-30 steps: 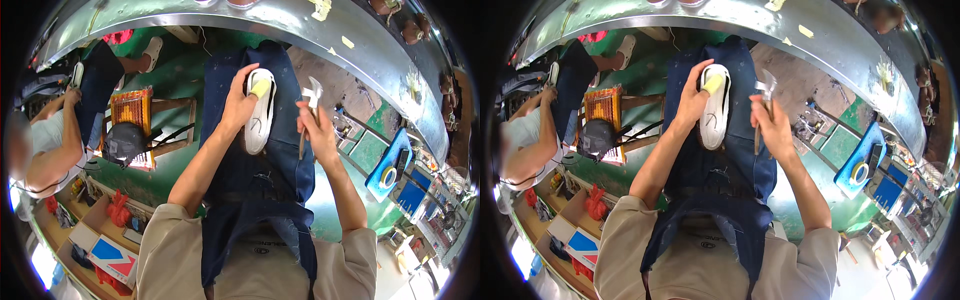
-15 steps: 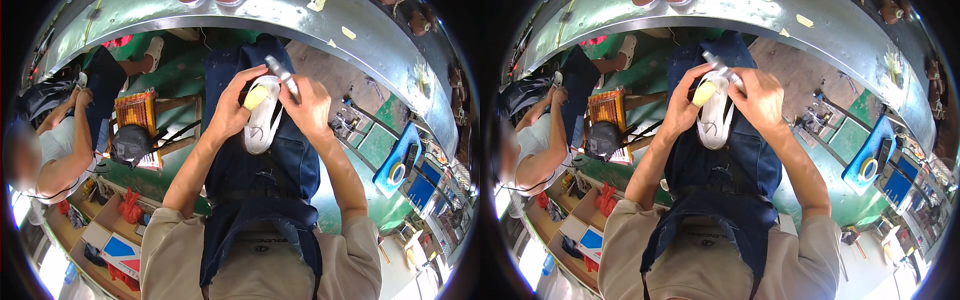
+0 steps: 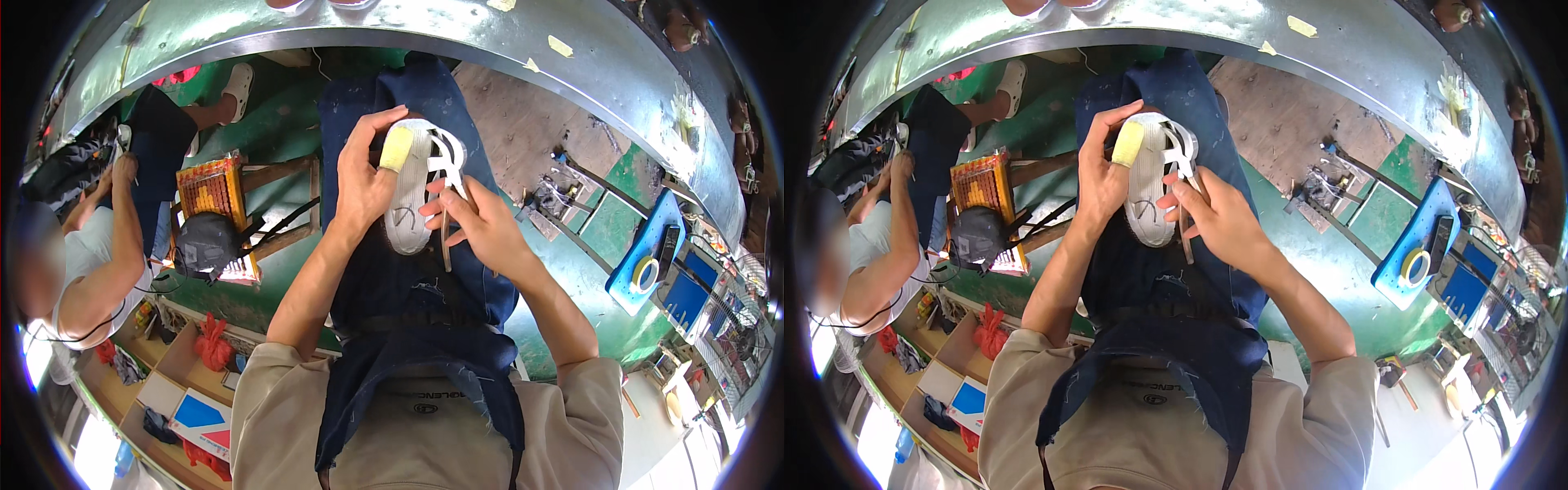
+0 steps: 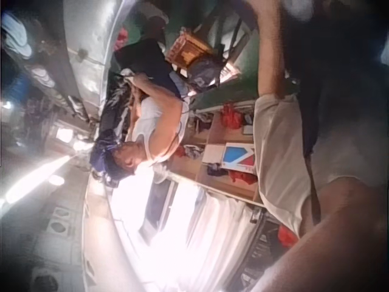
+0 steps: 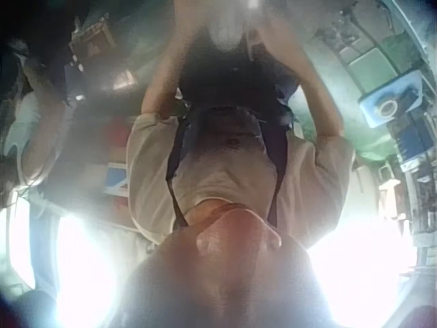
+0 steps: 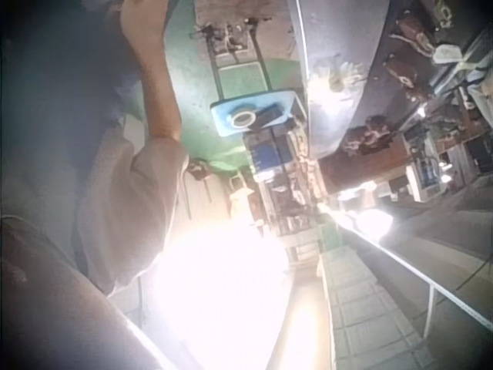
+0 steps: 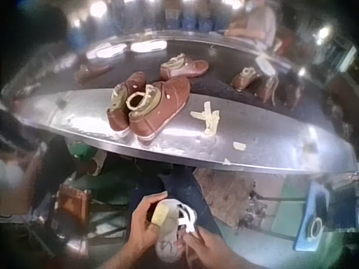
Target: Manually lasting shoe uppers onto the last and securing them to the insole using lasting pliers.
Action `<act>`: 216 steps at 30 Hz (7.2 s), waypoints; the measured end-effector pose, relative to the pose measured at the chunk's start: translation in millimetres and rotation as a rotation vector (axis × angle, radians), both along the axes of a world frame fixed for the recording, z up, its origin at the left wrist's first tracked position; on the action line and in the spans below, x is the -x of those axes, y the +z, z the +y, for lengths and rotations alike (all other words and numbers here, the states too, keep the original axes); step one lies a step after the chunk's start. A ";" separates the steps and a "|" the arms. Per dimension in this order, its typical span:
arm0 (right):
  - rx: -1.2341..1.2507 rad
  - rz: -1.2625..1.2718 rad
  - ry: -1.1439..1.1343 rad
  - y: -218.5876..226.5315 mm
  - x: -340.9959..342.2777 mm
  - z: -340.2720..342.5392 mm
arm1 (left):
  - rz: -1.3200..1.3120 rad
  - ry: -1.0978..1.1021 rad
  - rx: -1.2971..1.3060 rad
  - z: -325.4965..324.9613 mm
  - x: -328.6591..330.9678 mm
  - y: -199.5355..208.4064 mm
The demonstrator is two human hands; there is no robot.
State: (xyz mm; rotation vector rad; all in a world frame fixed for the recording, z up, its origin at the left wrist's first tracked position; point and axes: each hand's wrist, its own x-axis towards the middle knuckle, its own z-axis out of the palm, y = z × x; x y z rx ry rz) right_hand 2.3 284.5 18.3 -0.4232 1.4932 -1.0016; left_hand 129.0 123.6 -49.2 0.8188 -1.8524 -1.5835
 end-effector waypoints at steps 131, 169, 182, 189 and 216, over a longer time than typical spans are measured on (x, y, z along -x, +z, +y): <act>-0.058 0.457 -0.014 -58.2 30.9 -2.2 | -0.406 -0.194 -0.352 -1.9 -190.7 29.3; 0.172 1.141 0.778 -10.8 -7.3 16.1 | 0.269 -0.098 -0.899 66.8 -52.8 -21.8; 0.297 1.034 0.445 2.1 16.6 23.6 | -0.131 -0.107 -0.110 79.1 -41.1 -28.3; 0.201 1.004 0.764 -3.7 26.6 11.4 | -0.058 -0.356 -0.271 67.6 -53.6 -19.1; -0.107 -0.094 0.147 -9.6 36.3 65.3 | 0.266 -0.127 -1.048 10.9 -7.5 20.2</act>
